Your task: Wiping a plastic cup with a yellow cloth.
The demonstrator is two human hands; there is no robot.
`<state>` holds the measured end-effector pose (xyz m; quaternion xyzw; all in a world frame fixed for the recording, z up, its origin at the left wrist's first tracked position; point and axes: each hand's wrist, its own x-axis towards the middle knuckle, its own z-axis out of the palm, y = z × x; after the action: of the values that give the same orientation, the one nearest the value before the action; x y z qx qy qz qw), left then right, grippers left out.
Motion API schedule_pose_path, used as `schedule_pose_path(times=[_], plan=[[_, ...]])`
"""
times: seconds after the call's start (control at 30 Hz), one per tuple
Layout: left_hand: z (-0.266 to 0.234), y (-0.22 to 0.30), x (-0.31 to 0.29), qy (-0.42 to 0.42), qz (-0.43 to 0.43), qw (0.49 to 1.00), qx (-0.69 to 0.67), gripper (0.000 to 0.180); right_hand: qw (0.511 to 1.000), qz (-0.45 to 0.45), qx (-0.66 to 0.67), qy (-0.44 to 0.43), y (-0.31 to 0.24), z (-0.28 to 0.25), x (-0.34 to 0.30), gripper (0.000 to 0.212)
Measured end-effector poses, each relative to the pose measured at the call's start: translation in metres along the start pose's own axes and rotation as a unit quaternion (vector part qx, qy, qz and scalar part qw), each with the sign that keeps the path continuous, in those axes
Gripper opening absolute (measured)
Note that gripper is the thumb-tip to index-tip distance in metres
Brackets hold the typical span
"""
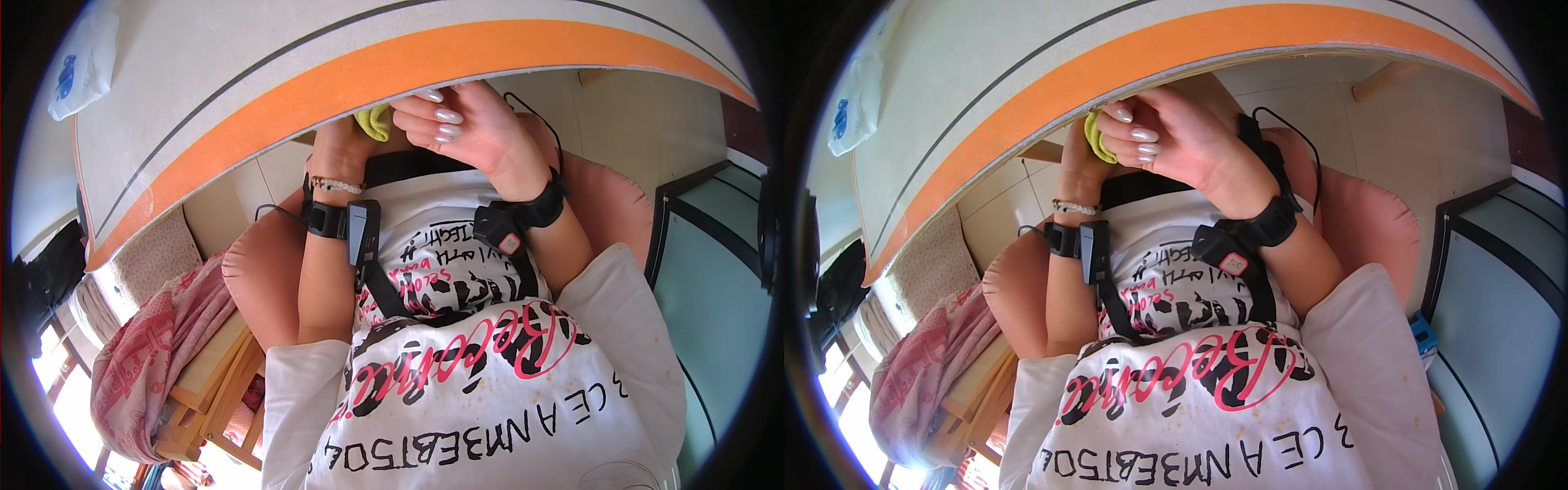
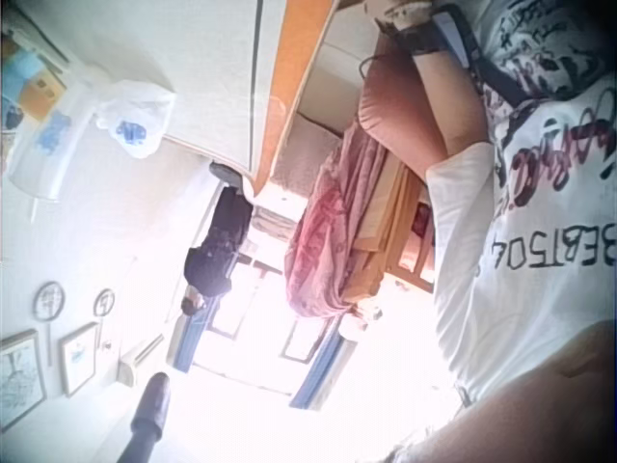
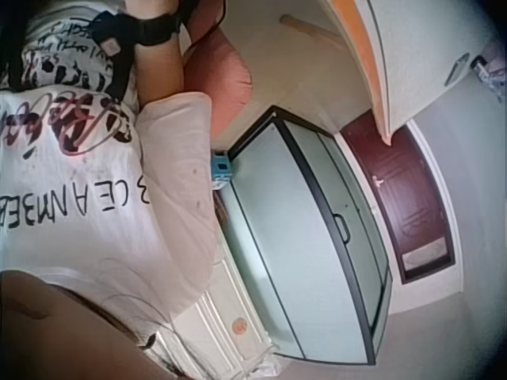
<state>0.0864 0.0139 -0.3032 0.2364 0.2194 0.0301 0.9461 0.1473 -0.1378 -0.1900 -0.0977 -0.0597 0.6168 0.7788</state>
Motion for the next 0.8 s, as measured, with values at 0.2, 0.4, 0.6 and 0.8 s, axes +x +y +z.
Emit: schedule_pose_path(times=[0.2,0.4,0.6,0.8], plan=[[0.007,-0.001,-0.002,0.018,0.008,1.0,-0.023,0.036,0.991,-0.092,0.1,-0.003,0.001,-0.006,-0.002,0.037],[0.008,0.0,-0.005,0.042,-0.007,0.998,-0.043,0.033,0.977,-0.189,0.094,0.025,-0.005,-0.017,-0.006,0.035],[0.009,-0.001,-0.004,0.043,-0.013,0.997,-0.057,0.032,0.98,-0.184,0.075,-0.011,-0.005,-0.013,-0.009,0.036],[0.01,-0.001,-0.002,0.044,-0.016,0.998,-0.036,0.033,0.977,-0.201,0.013,0.071,-0.004,-0.012,-0.01,0.038]])
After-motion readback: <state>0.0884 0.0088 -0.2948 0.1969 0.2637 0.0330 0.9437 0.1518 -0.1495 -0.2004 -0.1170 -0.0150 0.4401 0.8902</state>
